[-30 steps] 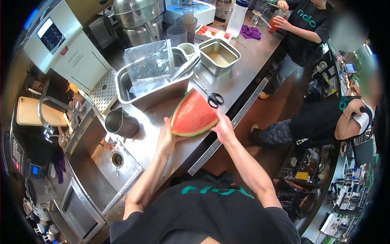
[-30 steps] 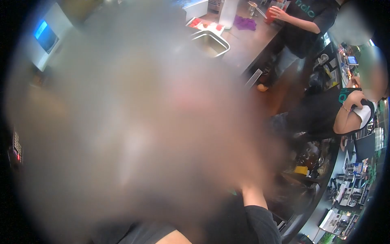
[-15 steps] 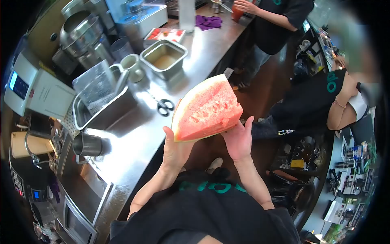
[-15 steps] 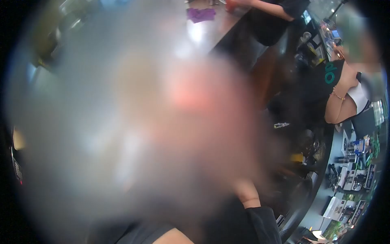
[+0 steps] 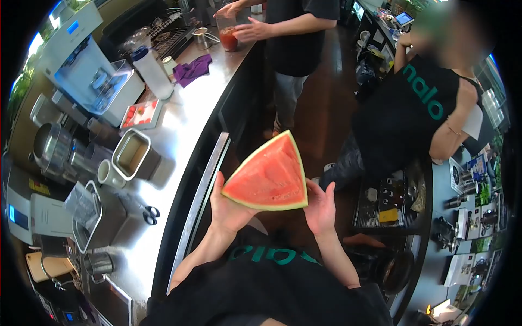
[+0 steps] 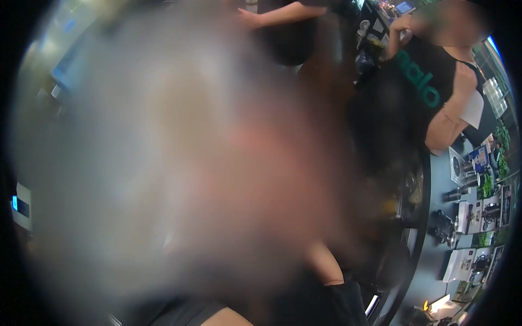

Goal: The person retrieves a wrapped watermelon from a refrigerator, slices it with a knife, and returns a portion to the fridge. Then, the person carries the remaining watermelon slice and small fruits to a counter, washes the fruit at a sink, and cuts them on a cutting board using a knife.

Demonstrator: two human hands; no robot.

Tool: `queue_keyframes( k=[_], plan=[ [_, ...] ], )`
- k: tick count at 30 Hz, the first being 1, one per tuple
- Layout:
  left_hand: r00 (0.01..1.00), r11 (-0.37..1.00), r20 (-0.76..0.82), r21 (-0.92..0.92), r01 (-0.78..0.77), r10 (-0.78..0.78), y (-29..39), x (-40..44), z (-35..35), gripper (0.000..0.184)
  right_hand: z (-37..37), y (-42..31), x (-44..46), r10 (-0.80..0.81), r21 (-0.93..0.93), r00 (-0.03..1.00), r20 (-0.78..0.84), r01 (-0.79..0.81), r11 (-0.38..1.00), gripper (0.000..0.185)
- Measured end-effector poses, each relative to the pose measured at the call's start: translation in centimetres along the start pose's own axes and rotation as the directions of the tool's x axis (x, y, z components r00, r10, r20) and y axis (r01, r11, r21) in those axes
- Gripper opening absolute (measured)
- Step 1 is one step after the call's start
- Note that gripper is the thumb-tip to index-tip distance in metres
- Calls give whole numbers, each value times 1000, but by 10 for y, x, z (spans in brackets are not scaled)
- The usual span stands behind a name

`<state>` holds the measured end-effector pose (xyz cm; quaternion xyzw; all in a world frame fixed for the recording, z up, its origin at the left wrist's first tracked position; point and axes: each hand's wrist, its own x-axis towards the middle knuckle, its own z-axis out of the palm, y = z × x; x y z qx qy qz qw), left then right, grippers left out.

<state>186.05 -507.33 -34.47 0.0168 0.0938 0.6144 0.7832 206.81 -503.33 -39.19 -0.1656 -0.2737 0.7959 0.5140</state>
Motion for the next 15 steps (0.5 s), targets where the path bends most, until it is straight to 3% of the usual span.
queue_keyframes(
  k=[3,4,6,8,12,15],
  plan=[
    [993,992,-21,-62,113,-115,7,58,-8,73,-29,-18,38,36,-10,982,-185,-39,999,68],
    [989,982,31,-118,150,-147,12,79,-10,74,-47,-22,51,33,21,980,-198,-29,999,67],
    [979,975,-7,-93,203,-205,22,125,-13,74,-86,-28,80,45,108,968,-248,-19,994,67],
    [954,922,100,-245,299,-283,31,176,-20,75,-92,-45,107,103,72,937,-333,-84,994,69],
    [900,860,139,-263,437,-414,51,274,-7,75,-111,-73,144,122,99,879,-461,-85,991,71],
    [859,834,95,-205,512,-503,51,345,13,74,-132,-91,165,65,-12,835,-546,-85,996,70]
  ],
)
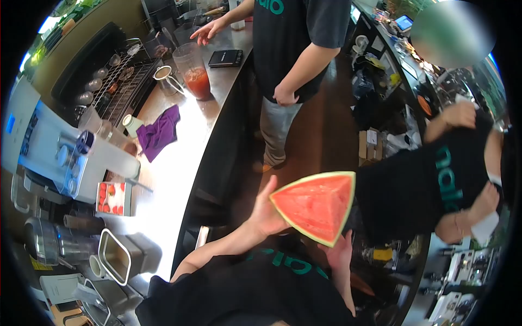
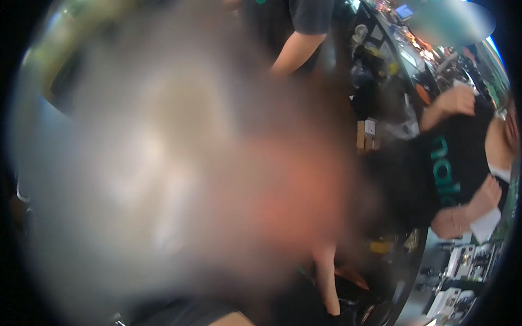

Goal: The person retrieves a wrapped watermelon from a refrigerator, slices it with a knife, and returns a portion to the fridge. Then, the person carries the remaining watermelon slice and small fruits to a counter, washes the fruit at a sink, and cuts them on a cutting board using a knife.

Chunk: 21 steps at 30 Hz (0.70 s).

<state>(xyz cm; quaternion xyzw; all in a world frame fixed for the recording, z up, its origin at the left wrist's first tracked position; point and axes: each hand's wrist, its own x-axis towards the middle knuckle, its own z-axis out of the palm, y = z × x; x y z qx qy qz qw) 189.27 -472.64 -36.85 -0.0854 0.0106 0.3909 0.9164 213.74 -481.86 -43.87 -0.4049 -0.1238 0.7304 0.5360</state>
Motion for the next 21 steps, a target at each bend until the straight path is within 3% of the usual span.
queue_keyframes(
  k=[4,7,9,12,13,16,19,21],
  plan=[
    [993,995,-66,30,95,-93,36,99,0,74,-77,-7,56,-73,-46,980,-186,66,997,70],
    [989,993,-97,37,115,-111,59,179,-1,73,-83,-49,99,41,-10,961,-275,-46,999,70],
    [986,986,-83,65,153,-147,72,227,3,75,-101,-84,143,88,-47,964,-252,-103,994,65],
    [988,990,-97,60,124,-118,88,296,19,75,-135,-132,229,35,-22,941,-336,-45,999,55],
    [990,992,-99,69,110,-103,97,317,28,75,-116,-156,254,43,-21,946,-321,-52,998,55],
    [997,999,-82,39,17,-14,118,383,45,74,-57,-232,330,-141,-193,965,-220,99,976,51],
    [992,998,-119,62,-20,28,150,444,55,73,-37,-290,425,-129,-214,987,-92,107,971,50],
    [999,1000,-45,30,-1,2,174,488,62,73,-19,-327,498,-95,-232,995,11,95,968,49]
  ],
)
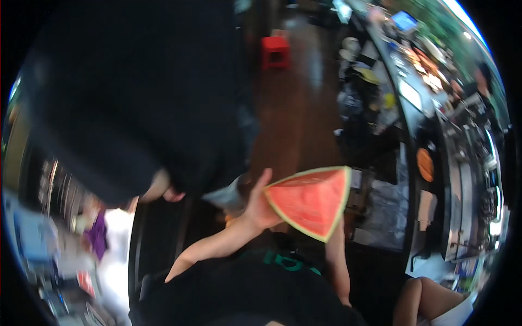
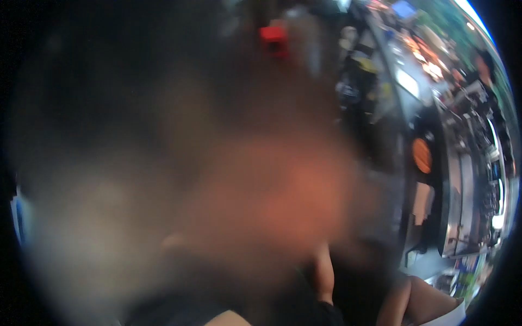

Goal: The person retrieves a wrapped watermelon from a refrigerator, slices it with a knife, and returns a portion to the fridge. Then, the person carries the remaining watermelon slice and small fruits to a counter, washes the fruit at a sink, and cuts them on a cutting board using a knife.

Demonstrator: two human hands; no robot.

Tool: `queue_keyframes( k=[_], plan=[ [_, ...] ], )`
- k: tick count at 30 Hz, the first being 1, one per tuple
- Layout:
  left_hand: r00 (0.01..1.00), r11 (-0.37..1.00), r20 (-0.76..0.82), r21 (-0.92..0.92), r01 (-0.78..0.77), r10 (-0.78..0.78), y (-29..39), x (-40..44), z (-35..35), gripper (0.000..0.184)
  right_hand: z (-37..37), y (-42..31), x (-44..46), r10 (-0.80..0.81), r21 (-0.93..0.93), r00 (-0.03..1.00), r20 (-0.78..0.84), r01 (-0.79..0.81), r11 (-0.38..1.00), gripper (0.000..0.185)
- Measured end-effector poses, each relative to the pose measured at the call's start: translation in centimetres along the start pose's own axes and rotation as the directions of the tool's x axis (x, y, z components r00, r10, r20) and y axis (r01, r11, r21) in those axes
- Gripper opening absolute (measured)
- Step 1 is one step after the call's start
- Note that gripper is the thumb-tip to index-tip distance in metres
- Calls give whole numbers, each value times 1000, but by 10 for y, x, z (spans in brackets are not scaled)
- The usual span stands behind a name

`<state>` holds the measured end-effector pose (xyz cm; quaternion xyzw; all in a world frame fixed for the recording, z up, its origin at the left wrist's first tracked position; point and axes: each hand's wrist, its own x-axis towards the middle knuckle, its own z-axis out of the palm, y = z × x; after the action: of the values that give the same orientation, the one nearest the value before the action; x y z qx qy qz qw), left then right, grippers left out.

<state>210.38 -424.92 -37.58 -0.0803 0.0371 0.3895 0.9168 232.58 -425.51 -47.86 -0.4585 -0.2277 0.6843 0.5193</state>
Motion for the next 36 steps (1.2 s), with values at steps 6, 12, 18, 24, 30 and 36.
queue_keyframes(
  k=[6,12,18,24,30,36],
  plan=[
    [997,999,68,-11,-37,38,104,187,-18,68,-4,-51,202,214,-212,964,160,-178,961,47],
    [989,999,149,50,-5,-2,211,373,51,77,-63,-100,310,399,-345,916,-46,-389,854,43],
    [994,984,90,164,-76,62,321,532,101,69,-73,-158,388,265,-737,934,241,-1,676,44],
    [968,903,39,352,-246,248,460,673,122,60,-81,-282,592,127,-847,954,270,173,503,37],
    [944,951,185,95,-295,274,603,773,151,56,33,-482,847,-195,-770,855,480,518,373,22],
    [829,574,181,644,-507,529,770,879,166,53,169,-717,990,-702,30,71,709,991,130,10]
  ],
)
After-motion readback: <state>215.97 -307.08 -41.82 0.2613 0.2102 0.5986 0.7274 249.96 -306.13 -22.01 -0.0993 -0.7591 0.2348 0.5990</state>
